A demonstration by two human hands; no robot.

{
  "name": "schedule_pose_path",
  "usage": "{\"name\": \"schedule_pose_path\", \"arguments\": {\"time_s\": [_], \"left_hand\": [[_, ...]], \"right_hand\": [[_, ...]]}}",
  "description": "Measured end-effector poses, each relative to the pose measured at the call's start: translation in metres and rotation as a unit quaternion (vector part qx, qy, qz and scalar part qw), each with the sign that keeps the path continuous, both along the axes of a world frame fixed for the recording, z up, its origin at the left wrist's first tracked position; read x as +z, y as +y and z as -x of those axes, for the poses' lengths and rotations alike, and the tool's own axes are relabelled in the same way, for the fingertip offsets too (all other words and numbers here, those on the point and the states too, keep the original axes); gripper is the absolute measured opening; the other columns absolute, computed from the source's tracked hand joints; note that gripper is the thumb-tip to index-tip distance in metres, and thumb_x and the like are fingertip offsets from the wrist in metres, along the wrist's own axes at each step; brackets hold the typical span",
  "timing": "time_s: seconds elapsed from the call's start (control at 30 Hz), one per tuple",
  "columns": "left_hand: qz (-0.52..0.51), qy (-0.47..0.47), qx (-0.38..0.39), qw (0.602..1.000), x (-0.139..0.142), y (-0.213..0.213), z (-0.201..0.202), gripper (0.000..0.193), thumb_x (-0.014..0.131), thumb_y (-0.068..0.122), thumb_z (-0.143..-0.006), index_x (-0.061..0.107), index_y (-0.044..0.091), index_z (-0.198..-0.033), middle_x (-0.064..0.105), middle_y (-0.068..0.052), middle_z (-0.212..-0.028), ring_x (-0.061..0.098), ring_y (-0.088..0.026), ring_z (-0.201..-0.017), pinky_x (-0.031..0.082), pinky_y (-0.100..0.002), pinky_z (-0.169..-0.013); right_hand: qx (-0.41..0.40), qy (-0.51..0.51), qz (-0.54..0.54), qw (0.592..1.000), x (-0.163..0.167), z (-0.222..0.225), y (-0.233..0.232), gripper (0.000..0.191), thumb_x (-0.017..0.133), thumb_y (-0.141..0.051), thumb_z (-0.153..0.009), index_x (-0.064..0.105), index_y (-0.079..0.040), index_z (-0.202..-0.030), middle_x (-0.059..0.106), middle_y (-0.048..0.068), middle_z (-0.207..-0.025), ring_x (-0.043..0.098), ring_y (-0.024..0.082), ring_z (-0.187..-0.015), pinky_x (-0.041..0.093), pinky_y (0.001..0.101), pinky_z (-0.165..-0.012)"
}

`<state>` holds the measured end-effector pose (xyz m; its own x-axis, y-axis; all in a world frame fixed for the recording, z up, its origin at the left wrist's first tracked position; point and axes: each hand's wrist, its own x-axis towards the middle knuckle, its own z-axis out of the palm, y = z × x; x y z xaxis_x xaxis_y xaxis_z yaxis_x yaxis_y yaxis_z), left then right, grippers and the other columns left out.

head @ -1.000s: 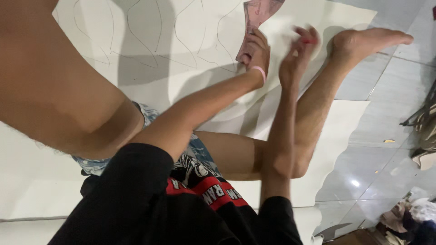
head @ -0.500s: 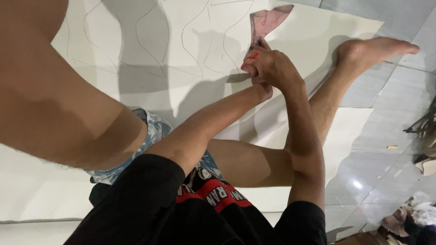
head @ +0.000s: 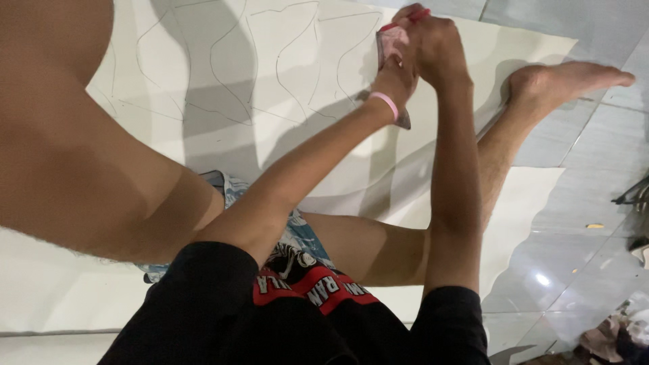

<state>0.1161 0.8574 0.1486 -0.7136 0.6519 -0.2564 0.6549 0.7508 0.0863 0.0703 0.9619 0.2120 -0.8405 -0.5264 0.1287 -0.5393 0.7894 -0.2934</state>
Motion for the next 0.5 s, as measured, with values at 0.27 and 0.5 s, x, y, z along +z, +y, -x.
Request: {"name": "schedule_pose_path", "arguments": {"time_s": [0.27,0.5], "left_hand": [[-0.189,-0.054,0.100,0.975,-0.028,-0.018,0.006,0.051,0.060,0.006,-0.101,0.045,-0.005,-0.148,0.054,-0.021,-0.127,0.070,-0.034,-0.094,0.057,-0.044,-0.075],[-0.134,-0.055,0.040,0.989,-0.002,-0.042,0.018,0.071,0.072,0.011,-0.078,0.044,0.002,-0.143,0.040,-0.016,-0.149,0.055,-0.036,-0.122,0.050,-0.056,-0.087]], "right_hand": [[-0.308,-0.160,0.034,0.937,0.026,-0.008,0.057,0.024,0.051,-0.016,-0.121,0.072,-0.007,-0.114,0.065,0.018,-0.077,0.062,0.038,-0.063,0.046,0.0470,-0.062],[-0.206,-0.020,0.128,0.970,0.013,-0.027,0.063,0.017,0.050,-0.005,-0.113,0.067,-0.007,-0.117,0.074,0.016,-0.097,0.070,0.038,-0.080,0.053,0.0463,-0.068]]}}
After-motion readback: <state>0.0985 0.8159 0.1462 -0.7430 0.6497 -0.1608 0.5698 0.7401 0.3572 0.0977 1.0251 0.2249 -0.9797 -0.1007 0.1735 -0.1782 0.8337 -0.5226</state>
